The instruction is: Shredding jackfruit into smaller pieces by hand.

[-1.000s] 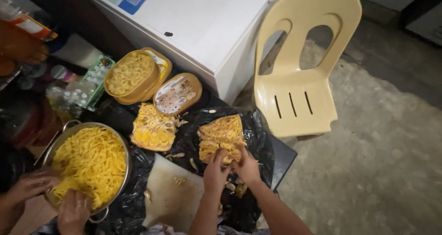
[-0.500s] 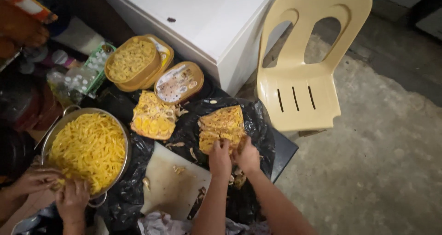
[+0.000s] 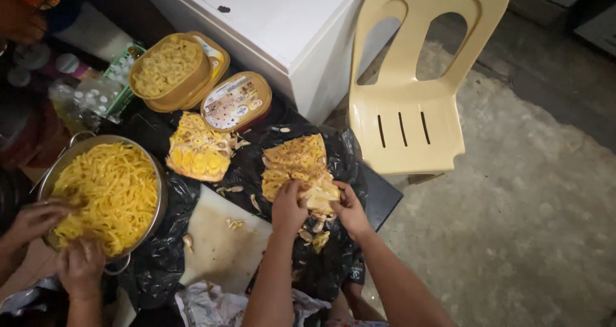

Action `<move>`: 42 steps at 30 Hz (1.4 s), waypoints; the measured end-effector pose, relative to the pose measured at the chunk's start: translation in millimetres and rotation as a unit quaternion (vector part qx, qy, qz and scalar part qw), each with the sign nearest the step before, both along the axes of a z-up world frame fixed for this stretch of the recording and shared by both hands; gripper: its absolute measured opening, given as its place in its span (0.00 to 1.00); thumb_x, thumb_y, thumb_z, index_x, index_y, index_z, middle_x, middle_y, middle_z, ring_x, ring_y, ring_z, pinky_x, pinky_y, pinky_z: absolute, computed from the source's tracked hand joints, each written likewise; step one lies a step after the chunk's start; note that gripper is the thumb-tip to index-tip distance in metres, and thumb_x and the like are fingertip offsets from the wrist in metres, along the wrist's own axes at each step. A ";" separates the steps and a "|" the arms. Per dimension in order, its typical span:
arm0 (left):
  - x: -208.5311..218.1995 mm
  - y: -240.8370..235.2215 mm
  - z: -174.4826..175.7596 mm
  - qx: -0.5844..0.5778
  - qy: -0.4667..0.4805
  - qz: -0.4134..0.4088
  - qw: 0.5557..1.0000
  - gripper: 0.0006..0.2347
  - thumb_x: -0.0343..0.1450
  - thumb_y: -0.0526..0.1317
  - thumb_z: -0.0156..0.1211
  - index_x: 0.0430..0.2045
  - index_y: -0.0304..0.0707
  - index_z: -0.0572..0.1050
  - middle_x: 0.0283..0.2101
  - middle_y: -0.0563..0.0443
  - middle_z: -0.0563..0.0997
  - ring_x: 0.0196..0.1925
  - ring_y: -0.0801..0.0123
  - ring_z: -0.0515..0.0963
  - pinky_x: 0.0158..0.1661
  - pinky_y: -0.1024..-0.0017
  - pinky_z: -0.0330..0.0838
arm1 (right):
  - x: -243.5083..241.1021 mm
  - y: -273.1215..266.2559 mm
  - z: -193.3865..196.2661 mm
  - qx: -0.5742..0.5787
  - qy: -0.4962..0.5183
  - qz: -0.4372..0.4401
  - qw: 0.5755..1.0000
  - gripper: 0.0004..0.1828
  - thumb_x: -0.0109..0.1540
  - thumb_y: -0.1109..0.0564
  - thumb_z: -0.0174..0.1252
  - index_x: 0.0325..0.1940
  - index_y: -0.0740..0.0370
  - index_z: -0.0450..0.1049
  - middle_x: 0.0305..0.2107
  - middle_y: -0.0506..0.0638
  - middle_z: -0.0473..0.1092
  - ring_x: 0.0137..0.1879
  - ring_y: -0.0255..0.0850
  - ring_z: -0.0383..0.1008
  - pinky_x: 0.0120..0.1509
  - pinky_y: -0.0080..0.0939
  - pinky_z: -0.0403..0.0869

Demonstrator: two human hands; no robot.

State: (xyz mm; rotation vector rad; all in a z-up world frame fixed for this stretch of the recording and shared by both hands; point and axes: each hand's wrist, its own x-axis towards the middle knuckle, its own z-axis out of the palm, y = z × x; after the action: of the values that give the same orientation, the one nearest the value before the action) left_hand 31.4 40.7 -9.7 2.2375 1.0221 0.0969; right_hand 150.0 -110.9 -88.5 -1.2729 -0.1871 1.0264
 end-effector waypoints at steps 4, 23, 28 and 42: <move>1.2 -12.7 15.2 0.029 0.004 0.013 0.999 0.18 0.68 0.36 0.63 0.53 0.45 0.73 0.58 0.45 0.76 0.59 0.51 0.75 0.53 0.58 0.73 | -9.9 0.6 0.7 -0.001 0.010 -0.035 0.999 0.32 0.61 0.69 0.57 0.69 0.57 0.62 0.51 0.48 0.73 0.53 0.35 0.73 0.56 0.37 0.72; -0.7 -51.8 -35.6 0.051 0.005 0.079 0.996 0.18 0.69 0.52 0.63 0.48 0.44 0.79 0.36 0.40 0.84 0.38 0.47 0.83 0.39 0.54 0.76 | -26.9 -5.6 -17.3 -0.051 -0.066 -0.072 0.994 0.13 0.65 0.65 0.58 0.52 0.69 0.81 0.41 0.51 0.79 0.44 0.34 0.78 0.50 0.35 0.77; -8.1 -44.1 -41.4 0.039 0.001 0.085 0.996 0.18 0.70 0.50 0.62 0.52 0.49 0.78 0.36 0.39 0.84 0.37 0.45 0.83 0.39 0.52 0.75 | -12.6 18.2 87.3 -0.096 -0.316 -0.053 0.942 0.26 0.54 0.67 0.64 0.57 0.60 0.75 0.51 0.53 0.72 0.39 0.35 0.78 0.43 0.35 0.77; -9.3 -30.2 -41.0 0.010 -0.019 0.081 0.996 0.18 0.71 0.47 0.61 0.54 0.45 0.76 0.39 0.37 0.84 0.42 0.44 0.83 0.43 0.53 0.75 | 30.2 36.9 98.0 -0.079 -0.388 0.164 0.904 0.22 0.51 0.61 0.70 0.50 0.58 0.78 0.38 0.53 0.75 0.34 0.41 0.77 0.40 0.39 0.77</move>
State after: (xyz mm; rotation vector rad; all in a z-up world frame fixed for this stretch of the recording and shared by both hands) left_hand 22.1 10.6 -50.7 2.1596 1.1850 0.2208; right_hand 180.2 -73.9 9.5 -1.7940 -0.9740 0.7654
